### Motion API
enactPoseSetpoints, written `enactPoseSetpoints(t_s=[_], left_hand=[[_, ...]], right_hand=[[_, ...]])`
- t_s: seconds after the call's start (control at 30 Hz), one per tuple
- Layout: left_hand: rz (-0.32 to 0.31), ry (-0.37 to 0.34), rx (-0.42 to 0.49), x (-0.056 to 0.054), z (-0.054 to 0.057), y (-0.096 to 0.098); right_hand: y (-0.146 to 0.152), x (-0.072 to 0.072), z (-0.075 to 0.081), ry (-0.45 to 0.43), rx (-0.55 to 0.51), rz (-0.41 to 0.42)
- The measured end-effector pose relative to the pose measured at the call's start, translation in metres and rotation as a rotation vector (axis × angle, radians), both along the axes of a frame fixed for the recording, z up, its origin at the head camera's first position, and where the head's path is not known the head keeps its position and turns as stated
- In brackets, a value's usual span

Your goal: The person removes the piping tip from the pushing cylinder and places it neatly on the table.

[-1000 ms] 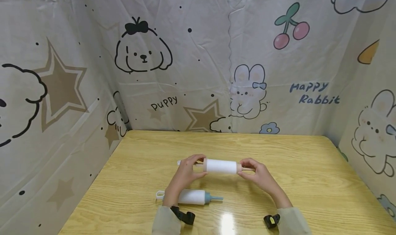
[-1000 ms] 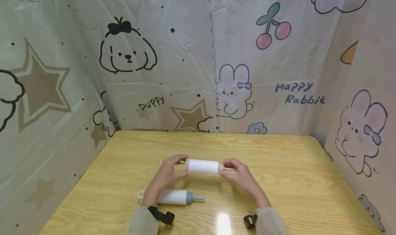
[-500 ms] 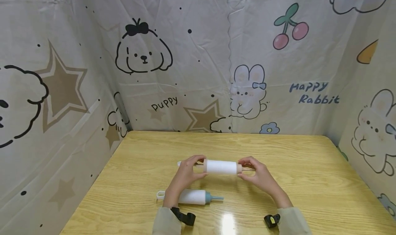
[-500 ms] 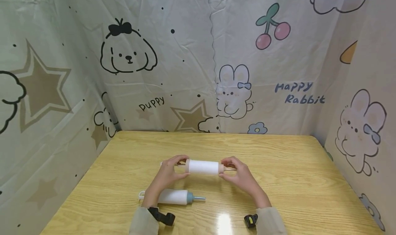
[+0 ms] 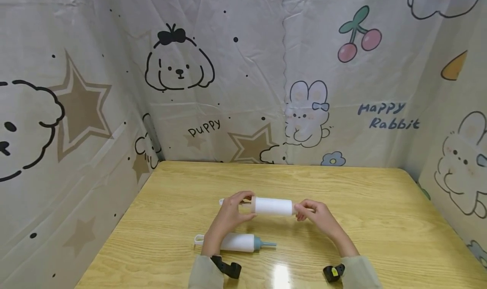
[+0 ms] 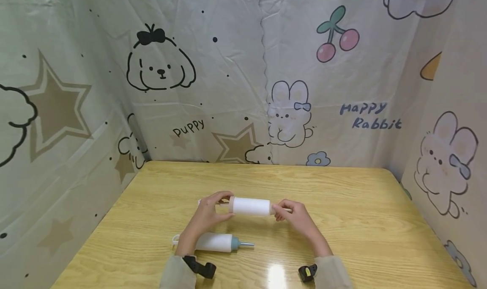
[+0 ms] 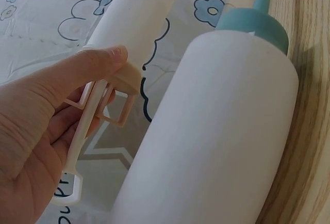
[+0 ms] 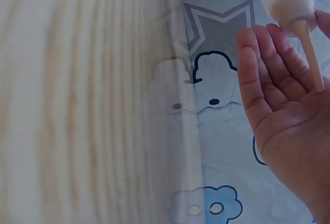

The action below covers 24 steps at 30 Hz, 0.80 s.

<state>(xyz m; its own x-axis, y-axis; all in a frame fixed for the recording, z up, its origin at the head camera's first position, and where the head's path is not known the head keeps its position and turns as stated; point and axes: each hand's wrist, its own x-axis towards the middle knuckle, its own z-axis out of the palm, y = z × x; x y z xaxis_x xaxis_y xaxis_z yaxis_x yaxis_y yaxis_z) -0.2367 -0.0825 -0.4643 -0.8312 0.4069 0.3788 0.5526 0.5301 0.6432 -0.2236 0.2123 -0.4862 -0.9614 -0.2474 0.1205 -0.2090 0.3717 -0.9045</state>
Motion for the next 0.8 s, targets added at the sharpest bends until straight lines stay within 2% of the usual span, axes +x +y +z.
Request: enactPoseSetpoints(t_s=[0.27, 0.5, 0.8], left_hand=[[0.007, 0.007, -0.01, 0.0004, 0.0001, -0.0025], [-0.004, 0.04, -0.015, 0.0, -0.0011, -0.003], [0.009, 0.041, 0.004, 0.0011, -0.0015, -0.0027]], right_hand=[[-0.0012, 0.0035, 0.0016, -0.025, 0.004, -0.003], [-0.0027, 0.0028, 0.001, 0.045, 0.03, 0.005], [-0.0043, 0.0031, -0.0003, 0.14, 0.047, -0.002]])
